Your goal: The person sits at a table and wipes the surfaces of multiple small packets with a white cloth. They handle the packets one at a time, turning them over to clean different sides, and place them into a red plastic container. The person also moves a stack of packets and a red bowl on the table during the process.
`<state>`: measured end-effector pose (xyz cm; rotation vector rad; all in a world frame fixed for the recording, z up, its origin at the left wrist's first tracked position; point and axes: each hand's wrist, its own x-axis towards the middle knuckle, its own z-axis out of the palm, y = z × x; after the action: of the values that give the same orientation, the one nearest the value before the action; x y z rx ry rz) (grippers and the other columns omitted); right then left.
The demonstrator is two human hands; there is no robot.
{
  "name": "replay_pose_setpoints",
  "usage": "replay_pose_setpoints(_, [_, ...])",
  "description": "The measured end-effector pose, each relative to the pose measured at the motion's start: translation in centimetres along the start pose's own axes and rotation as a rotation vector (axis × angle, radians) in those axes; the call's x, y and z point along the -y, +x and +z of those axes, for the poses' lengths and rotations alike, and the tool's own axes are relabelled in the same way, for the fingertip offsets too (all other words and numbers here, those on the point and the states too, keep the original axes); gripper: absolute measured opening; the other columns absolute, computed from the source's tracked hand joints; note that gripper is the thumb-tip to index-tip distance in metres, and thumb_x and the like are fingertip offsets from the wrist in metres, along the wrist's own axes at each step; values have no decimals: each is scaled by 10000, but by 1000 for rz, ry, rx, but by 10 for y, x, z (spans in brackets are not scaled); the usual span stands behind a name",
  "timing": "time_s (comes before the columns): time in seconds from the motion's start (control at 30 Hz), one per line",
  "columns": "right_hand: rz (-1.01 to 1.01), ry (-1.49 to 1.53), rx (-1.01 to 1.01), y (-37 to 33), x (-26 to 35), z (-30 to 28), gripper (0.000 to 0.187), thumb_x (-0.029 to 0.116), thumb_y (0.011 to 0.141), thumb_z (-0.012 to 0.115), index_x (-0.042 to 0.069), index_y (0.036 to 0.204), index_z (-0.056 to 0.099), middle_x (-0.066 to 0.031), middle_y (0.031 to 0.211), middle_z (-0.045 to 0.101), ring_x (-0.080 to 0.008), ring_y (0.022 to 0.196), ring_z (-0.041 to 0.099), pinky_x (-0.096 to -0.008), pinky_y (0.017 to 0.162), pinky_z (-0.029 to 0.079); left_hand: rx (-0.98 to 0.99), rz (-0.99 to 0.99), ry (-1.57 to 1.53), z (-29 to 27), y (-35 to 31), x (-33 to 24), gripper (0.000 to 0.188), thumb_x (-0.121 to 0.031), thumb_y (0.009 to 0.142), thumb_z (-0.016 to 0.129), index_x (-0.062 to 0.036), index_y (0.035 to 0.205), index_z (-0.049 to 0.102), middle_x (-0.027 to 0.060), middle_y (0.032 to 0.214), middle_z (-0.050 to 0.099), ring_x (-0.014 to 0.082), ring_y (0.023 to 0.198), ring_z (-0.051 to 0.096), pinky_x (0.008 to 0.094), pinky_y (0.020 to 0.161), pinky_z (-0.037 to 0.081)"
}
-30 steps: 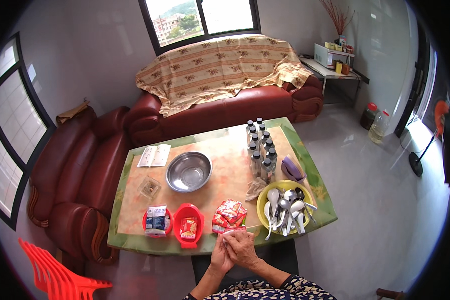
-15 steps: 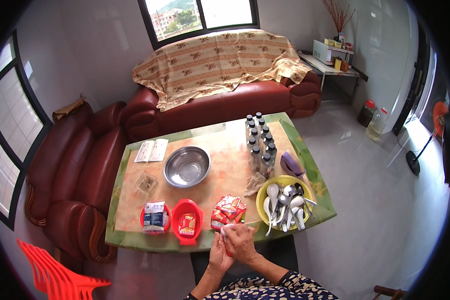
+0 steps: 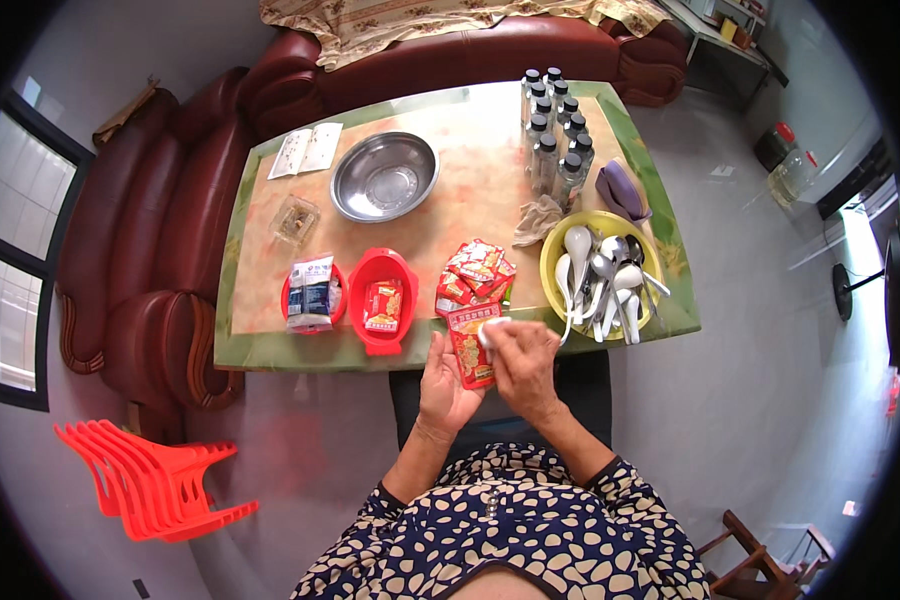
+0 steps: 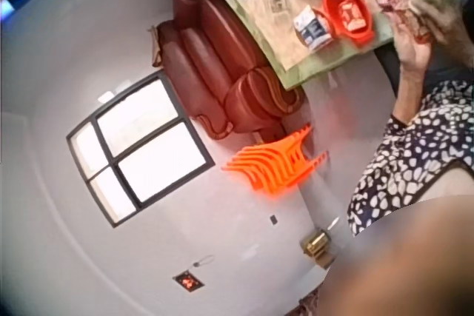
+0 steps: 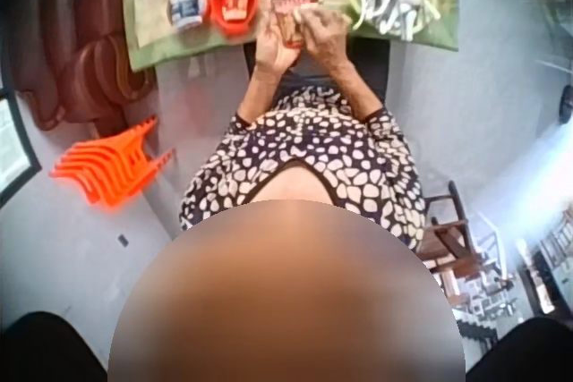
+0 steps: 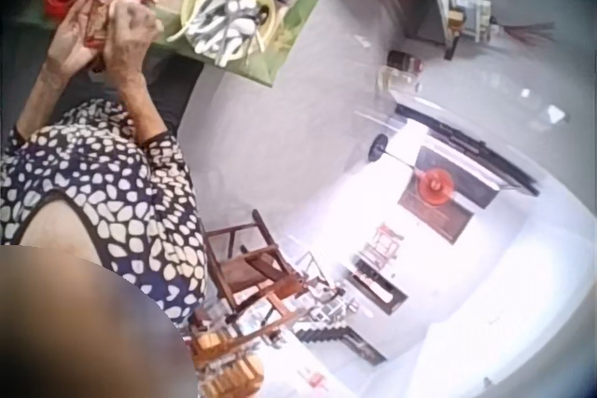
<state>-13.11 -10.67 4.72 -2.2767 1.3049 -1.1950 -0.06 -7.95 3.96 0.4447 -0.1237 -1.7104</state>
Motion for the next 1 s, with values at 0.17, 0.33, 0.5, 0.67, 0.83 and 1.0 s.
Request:
replay_pose_setpoints(0.17, [-20, -18, -61, 22, 1, 9, 332, 93, 768, 645, 97, 1099, 639, -41, 1033, 591, -219, 991, 536, -392, 849, 326, 28, -57, -11, 3, -4, 1, 585, -481, 1020, 276, -71, 1432, 333, 129, 1445, 416, 269, 1330, 409, 443, 1120, 300])
replay_pose_setpoints(0.33, [-125, 73, 16, 23, 14, 12, 337, 87, 760, 643, 97, 1097, 652, -48, 1051, 595, -232, 986, 540, -399, 847, 330, -26, -39, 66, 9, -6, 0, 594, -479, 1024, 258, -78, 1462, 286, 112, 1471, 381, 243, 1366, 360, 432, 1132, 280])
replay_pose_setpoints(0.5, [-95, -55, -24, 21, 9, 15, 338, 166, 759, 658, 104, 1091, 641, 0, 1033, 580, -191, 989, 526, -382, 843, 308, 11, -28, 48, 1, -5, -3, 598, -489, 1018, 270, -88, 1462, 291, 142, 1447, 409, 253, 1355, 379, 441, 1125, 294])
replay_pose_setpoints(0.67, [-210, 49, 122, -6, 17, 7, 306, 166, 756, 652, 140, 1061, 666, 26, 1023, 592, -172, 953, 536, -366, 836, 304, 38, 27, 46, 4, -2, -11, 618, -498, 1010, 294, -40, 1423, 325, 204, 1388, 455, 350, 1290, 446, 490, 1095, 336])
replay_pose_setpoints(0.83, [-172, -15, 139, -17, 1, -8, 302, 143, 752, 666, 163, 1054, 673, 36, 1017, 603, -164, 924, 536, -368, 822, 312, 10, 52, 15, 2, -4, -14, 616, -486, 1006, 323, -16, 1405, 341, 213, 1383, 460, 388, 1265, 465, 512, 1083, 354])
replay_pose_setpoints(1.0, [-145, -31, 40, 9, -11, -4, 330, 127, 764, 667, 105, 1094, 648, 9, 1008, 595, -189, 946, 533, -383, 808, 317, -48, 6, 128, -5, -8, -5, 421, -258, 1030, 370, -85, 1413, 353, 126, 1393, 462, 267, 1284, 461, 484, 1063, 382])
